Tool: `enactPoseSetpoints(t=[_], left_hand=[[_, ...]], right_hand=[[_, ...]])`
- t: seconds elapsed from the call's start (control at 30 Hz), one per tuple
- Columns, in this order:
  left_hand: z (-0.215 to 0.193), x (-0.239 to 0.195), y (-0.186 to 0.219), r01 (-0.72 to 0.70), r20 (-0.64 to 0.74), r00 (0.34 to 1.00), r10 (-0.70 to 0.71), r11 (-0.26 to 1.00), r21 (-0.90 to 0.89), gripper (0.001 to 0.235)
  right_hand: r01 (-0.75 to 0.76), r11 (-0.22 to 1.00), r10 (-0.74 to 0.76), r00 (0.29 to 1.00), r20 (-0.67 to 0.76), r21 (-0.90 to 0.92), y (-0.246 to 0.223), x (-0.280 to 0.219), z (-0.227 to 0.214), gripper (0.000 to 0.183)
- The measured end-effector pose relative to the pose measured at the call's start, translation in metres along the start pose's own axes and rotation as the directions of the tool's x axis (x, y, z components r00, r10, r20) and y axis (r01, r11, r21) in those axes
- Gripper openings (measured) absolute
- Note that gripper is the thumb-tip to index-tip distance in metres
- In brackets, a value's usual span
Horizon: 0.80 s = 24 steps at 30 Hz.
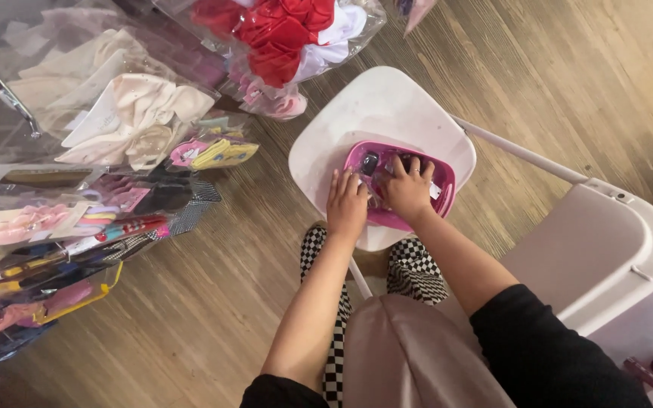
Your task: Organizing hair accessories by picking them from a display rack and placing them into a basket.
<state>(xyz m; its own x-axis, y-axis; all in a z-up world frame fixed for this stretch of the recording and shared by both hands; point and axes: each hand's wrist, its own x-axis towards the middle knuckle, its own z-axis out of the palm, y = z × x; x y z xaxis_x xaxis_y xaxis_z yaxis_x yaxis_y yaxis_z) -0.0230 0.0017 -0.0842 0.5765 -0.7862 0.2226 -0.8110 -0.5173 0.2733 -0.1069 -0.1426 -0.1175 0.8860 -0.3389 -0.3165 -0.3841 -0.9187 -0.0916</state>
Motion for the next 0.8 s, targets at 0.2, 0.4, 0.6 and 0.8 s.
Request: enactPoseSetpoints(t=[0.2, 0.4, 0.6, 0.8], left_hand=[[0.006, -0.003, 0.000, 0.006, -0.041, 0.999, -0.007, 1.000, -0.017, 0.031], [0.005, -0.009, 0.001, 0.030, -0.031, 0.999, -0.031, 0.999, -0.030, 0.030], [-0.001, -0.013, 0.004, 0.056, 0.018, 0.998, -0.055, 0.997, -0.059, 0.030], [-0.001, -0.013, 0.004, 0.057, 0.015, 0.998, -0.056, 0.997, -0.046, 0.031]], right_hand=[[-0.089, 0.996, 0.090, 0.983, -0.157, 0.013, -0.009, 0.005, 0.019, 0.028], [-0.133, 0.991, 0.135, 0.989, -0.060, 0.028, -0.014, 0.009, 0.024, 0.030], [-0.035, 0.999, 0.037, 0.997, -0.072, 0.024, -0.010, -0.002, -0.013, 0.026], [-0.029, 0.998, 0.031, 0.999, 0.033, -0.062, 0.001, 0.021, 0.033, 0.025]])
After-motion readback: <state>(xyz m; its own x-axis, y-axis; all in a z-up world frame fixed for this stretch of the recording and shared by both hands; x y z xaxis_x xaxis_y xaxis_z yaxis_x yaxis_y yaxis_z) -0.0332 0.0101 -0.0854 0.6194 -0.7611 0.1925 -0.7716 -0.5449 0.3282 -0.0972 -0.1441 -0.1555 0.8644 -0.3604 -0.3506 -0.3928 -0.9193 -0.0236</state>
